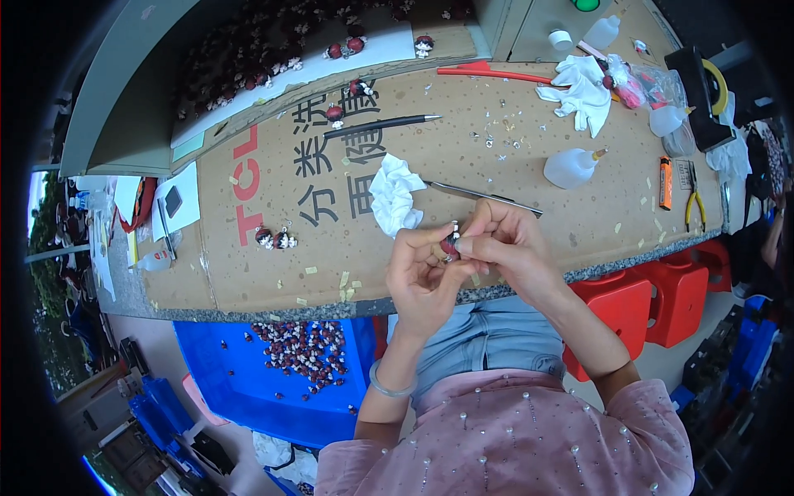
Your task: The person applies glue to figurine parts using a squeeze bottle, joins the components together by hand, and retrieves more pieces from an upper compartment to assemble them.
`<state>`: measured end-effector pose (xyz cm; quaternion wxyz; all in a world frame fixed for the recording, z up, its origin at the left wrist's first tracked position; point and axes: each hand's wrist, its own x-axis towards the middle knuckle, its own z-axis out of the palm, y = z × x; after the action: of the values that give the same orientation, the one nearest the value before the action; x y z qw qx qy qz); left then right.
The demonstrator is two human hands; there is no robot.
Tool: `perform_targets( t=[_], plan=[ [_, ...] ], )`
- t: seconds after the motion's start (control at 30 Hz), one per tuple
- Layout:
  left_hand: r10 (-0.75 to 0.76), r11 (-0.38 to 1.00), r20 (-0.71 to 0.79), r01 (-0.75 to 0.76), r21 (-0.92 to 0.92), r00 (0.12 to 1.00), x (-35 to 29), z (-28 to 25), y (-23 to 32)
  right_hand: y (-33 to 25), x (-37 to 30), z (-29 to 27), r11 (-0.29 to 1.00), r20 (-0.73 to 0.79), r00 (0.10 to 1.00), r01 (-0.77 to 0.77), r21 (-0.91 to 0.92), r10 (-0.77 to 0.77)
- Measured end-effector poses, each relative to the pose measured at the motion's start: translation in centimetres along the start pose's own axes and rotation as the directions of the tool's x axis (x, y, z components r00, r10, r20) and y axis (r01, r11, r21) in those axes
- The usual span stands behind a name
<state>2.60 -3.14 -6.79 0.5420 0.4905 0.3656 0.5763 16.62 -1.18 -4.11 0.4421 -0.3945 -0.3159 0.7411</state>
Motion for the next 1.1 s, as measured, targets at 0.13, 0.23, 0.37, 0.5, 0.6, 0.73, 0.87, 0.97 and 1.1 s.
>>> perform_targets(
  t=[0.13, 0.23, 0.37, 0.5, 0.6, 0.73, 0.87, 0.97, 1.1],
  plan=[
    [-0.069, 0.998, -0.041, 0.069, -0.003, 0.997, -0.2, -0.4, 0.3, -0.2, -0.6, 0.1, 0.994, 0.0, 0.999, 0.052, -0.095, -0.052],
    [-0.101, 0.995, -0.033, 0.101, -0.011, 0.994, -0.5, -0.8, 0.0, 0.8, -1.0, 0.2, 0.943, -0.08, 0.955, 0.264, -0.201, -0.284],
    [-0.088, 0.995, -0.018, 0.089, 0.046, 0.996, -0.6, -0.9, 0.1, 1.1, -1.1, 0.0, 0.92, -0.016, 0.944, 0.318, -0.23, -0.33],
    [-0.009, 0.995, 0.045, 0.004, 0.099, 0.999, -0.2, -0.8, 0.3, 1.7, -1.6, -0.6, 0.924, 0.002, 0.946, 0.316, -0.214, -0.323],
    [-0.055, 0.996, 0.03, 0.053, 0.078, 0.998, -0.2, -0.6, 0.3, 2.0, -1.7, -0.7, 0.931, -0.011, 0.946, 0.318, -0.179, -0.325],
    [-0.175, 0.983, 0.007, 0.174, 0.066, 0.985, -0.4, -0.5, 0.6, 2.0, -1.9, -0.5, 0.915, -0.047, 0.935, 0.332, -0.231, -0.352],
    [-0.112, 0.991, -0.012, 0.111, -0.071, 0.994, -0.3, -0.2, 0.4, 2.0, -1.9, -0.5, 0.862, -0.027, 0.913, 0.375, -0.34, -0.408],
    [-0.083, 0.995, -0.01, 0.083, -0.064, 0.996, -0.3, -0.3, 0.0, 2.0, -2.0, -0.4, 0.881, -0.053, 0.923, 0.344, -0.324, -0.38],
    [-0.05, 0.998, 0.014, 0.05, -0.033, 0.999, -0.2, -0.4, -0.1, 2.2, -2.0, -0.5, 0.876, -0.054, 0.914, 0.366, -0.314, -0.401]
  ],
)
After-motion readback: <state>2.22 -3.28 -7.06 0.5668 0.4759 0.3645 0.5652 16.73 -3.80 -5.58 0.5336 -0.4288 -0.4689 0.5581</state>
